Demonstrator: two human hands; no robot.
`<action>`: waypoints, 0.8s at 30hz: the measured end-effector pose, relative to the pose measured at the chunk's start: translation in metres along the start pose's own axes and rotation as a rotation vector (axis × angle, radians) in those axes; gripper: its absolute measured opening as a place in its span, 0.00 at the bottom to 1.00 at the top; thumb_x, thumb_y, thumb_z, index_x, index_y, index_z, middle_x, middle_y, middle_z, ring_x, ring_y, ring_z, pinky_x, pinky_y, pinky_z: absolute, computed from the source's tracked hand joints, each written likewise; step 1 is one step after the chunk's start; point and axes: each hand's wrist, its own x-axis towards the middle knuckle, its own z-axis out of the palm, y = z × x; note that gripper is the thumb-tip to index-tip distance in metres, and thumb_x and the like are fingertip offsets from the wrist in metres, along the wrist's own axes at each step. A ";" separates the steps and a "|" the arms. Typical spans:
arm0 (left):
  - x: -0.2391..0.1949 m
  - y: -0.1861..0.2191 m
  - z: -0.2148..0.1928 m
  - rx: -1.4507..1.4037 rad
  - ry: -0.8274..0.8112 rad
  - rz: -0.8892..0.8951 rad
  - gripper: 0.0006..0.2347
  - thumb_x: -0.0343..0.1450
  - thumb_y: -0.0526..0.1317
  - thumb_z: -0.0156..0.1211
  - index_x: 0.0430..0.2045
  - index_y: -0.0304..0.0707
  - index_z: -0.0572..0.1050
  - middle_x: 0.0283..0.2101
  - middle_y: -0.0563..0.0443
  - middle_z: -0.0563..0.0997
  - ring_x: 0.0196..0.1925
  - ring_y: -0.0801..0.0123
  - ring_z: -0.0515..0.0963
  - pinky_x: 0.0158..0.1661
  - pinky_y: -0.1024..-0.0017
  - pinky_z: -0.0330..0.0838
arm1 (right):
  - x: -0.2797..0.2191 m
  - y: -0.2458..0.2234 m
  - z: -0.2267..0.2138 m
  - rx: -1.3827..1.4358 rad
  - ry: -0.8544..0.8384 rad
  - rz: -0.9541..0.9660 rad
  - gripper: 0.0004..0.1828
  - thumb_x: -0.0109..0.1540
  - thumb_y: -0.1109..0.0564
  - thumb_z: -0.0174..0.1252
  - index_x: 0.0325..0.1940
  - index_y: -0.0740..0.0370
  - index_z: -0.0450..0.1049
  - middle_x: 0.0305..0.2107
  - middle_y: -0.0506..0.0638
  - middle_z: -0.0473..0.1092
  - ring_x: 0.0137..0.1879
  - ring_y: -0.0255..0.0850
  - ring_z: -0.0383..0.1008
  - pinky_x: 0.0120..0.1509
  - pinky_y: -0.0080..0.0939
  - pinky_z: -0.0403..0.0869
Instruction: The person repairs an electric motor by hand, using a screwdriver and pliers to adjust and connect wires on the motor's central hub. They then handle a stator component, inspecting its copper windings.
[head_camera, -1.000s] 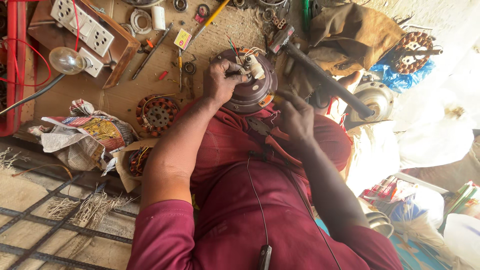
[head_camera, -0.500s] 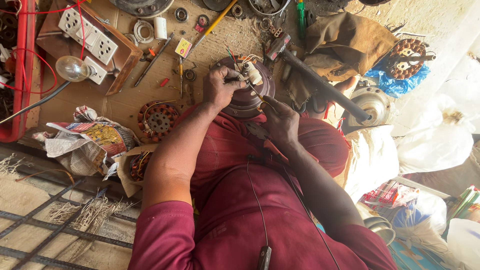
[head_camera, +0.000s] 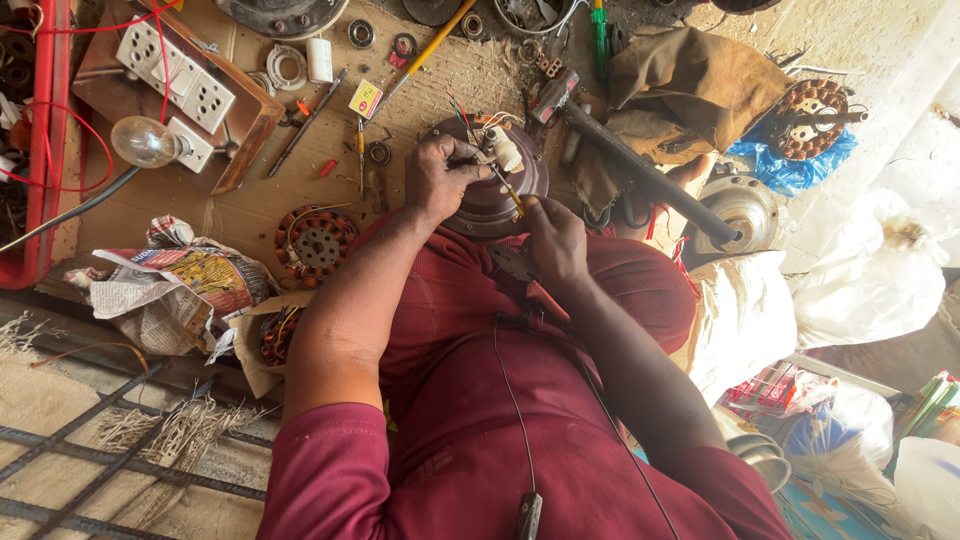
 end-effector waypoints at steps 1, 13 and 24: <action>0.000 0.000 -0.001 -0.017 -0.005 -0.009 0.10 0.61 0.32 0.77 0.30 0.33 0.81 0.34 0.49 0.86 0.37 0.72 0.85 0.41 0.72 0.80 | 0.004 -0.001 0.000 0.181 -0.073 0.133 0.19 0.68 0.47 0.58 0.53 0.65 0.78 0.30 0.51 0.75 0.25 0.31 0.66 0.26 0.32 0.65; -0.005 0.003 0.003 0.002 0.048 0.111 0.11 0.61 0.33 0.78 0.31 0.32 0.80 0.34 0.48 0.86 0.38 0.69 0.85 0.43 0.71 0.79 | 0.000 -0.025 0.005 -0.182 0.078 0.124 0.22 0.67 0.45 0.58 0.53 0.65 0.80 0.31 0.55 0.76 0.28 0.34 0.72 0.27 0.37 0.72; -0.008 0.005 0.004 0.019 0.100 0.154 0.11 0.60 0.31 0.78 0.30 0.32 0.80 0.34 0.47 0.86 0.39 0.68 0.85 0.43 0.69 0.79 | 0.015 -0.025 -0.004 -0.139 -0.096 0.279 0.27 0.69 0.42 0.58 0.55 0.71 0.80 0.33 0.66 0.77 0.27 0.40 0.69 0.27 0.40 0.65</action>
